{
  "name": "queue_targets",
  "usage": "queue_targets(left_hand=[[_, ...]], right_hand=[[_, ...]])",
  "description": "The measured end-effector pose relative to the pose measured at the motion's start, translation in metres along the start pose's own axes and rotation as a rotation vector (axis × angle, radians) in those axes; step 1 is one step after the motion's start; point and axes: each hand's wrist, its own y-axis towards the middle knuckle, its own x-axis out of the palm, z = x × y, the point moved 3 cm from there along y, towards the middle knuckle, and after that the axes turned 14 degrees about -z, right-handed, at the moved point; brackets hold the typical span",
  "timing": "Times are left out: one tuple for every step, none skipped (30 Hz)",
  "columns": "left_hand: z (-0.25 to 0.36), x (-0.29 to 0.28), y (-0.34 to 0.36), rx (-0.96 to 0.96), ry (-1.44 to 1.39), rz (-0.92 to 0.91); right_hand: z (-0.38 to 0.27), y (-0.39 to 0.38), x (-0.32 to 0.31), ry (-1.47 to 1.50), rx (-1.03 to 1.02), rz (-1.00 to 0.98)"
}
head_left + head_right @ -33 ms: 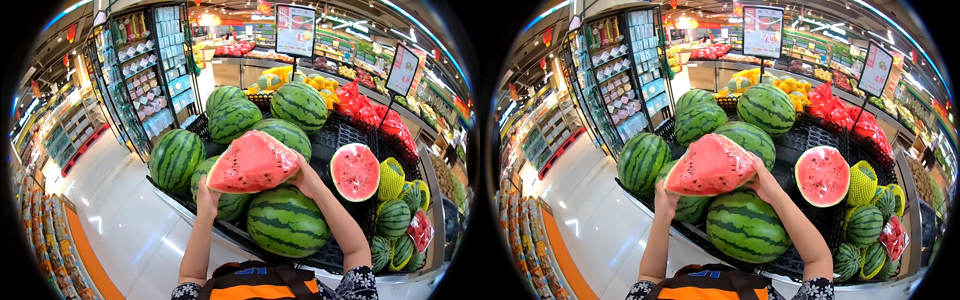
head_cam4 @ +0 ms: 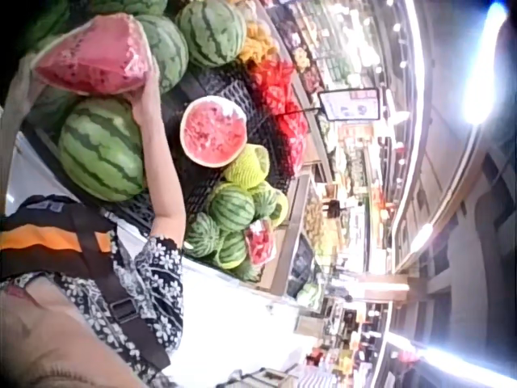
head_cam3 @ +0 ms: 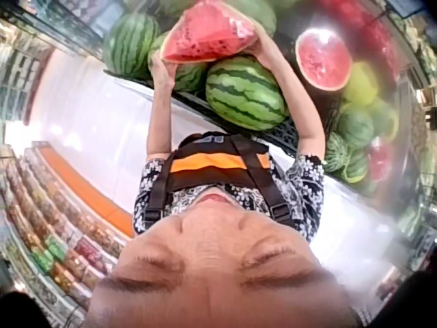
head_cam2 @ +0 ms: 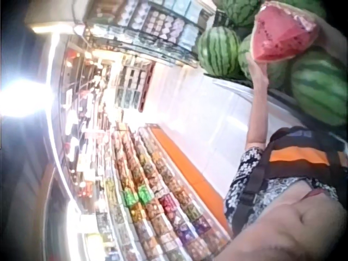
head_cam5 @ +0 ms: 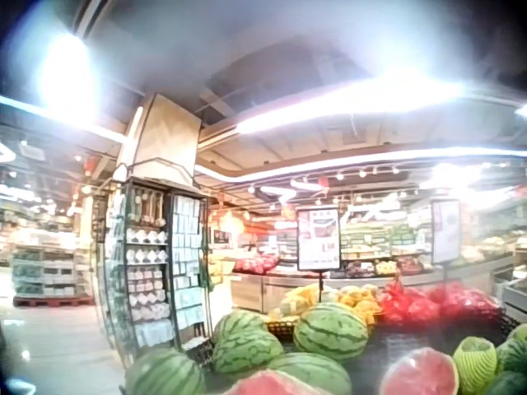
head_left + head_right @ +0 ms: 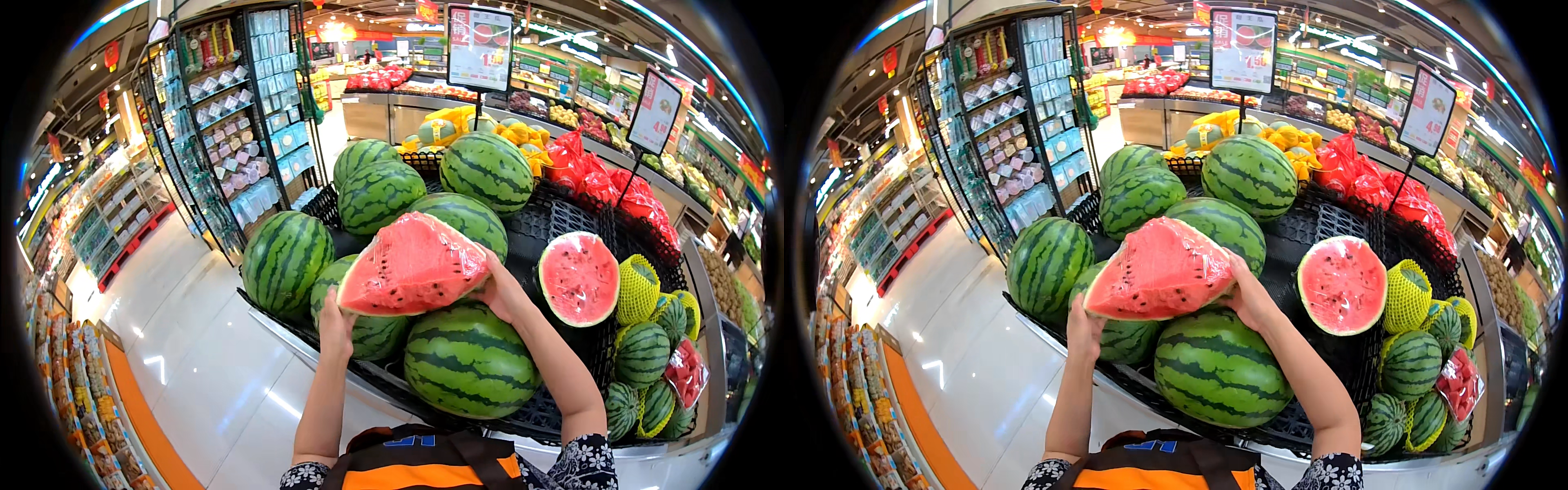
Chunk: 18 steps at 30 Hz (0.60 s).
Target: The person rearranges cut watermelon pieces on a display, moves empty crates in a vegetable section, and handles a root vegetable from a bin.
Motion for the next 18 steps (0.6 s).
queue_targets(left_hand=[[0.003, -0.005, -0.001, 0.011, 0.108, -0.033], [0.006, -0.008, -0.001, 0.023, 0.216, -0.068], [0.009, -0.006, -0.002, 0.012, 0.206, -0.055], [0.009, -0.008, -0.002, 0.002, 0.201, -0.063], [0.007, -0.009, -0.003, -0.015, 0.17, -0.102], [0.009, -0.01, -0.003, -0.029, 0.144, -0.141], [0.011, -0.01, -0.004, -0.038, 0.145, -0.149], [0.013, -0.008, -0.005, -0.06, 0.135, -0.177], [0.014, -0.008, -0.005, -0.083, 0.121, -0.207], [0.013, -0.01, -0.003, -0.092, 0.117, -0.217], [0.011, -0.012, -0.001, -0.106, 0.105, -0.268], [0.009, -0.014, 0.0, -0.119, 0.092, -0.315], [0.008, -0.016, 0.0, -0.127, 0.088, -0.32], [0.007, -0.018, -0.001, -0.139, 0.054, -0.302], [0.005, -0.02, -0.002, -0.153, 0.021, -0.287], [0.004, -0.018, -0.006, -0.164, 0.022, -0.293], [0.003, -0.013, -0.013, -0.167, -0.018, -0.289], [0.004, -0.007, -0.022, -0.168, -0.056, -0.281]], right_hand=[[-0.001, 0.0, 0.0, -0.017, 0.008, 0.016], [-0.001, -0.001, 0.0, -0.034, 0.017, 0.033], [0.0, -0.002, -0.003, -0.083, 0.031, 0.096], [0.0, -0.004, -0.003, -0.084, 0.03, 0.109], [-0.001, -0.007, -0.004, -0.123, 0.024, 0.149], [-0.002, -0.011, -0.005, -0.158, 0.016, 0.187], [-0.002, -0.014, -0.007, -0.147, -0.015, 0.182], [-0.003, -0.017, -0.008, -0.113, 0.017, 0.214], [-0.002, -0.019, -0.009, -0.082, 0.03, 0.203], [-0.001, -0.02, -0.008, -0.051, 0.042, 0.193], [0.001, -0.019, -0.005, -0.053, 0.039, 0.206], [0.003, -0.015, 0.0, -0.045, 0.006, 0.22], [0.003, -0.01, 0.004, -0.037, -0.028, 0.233], [0.001, -0.007, 0.007, -0.038, -0.027, 0.242], [-0.004, -0.004, 0.009, -0.089, -0.015, 0.271], [-0.008, -0.001, 0.011, -0.135, -0.003, 0.299], [-0.015, 0.005, 0.011, -0.192, 0.006, 0.374], [-0.024, 0.01, 0.017, -0.291, 0.05, 0.432]])
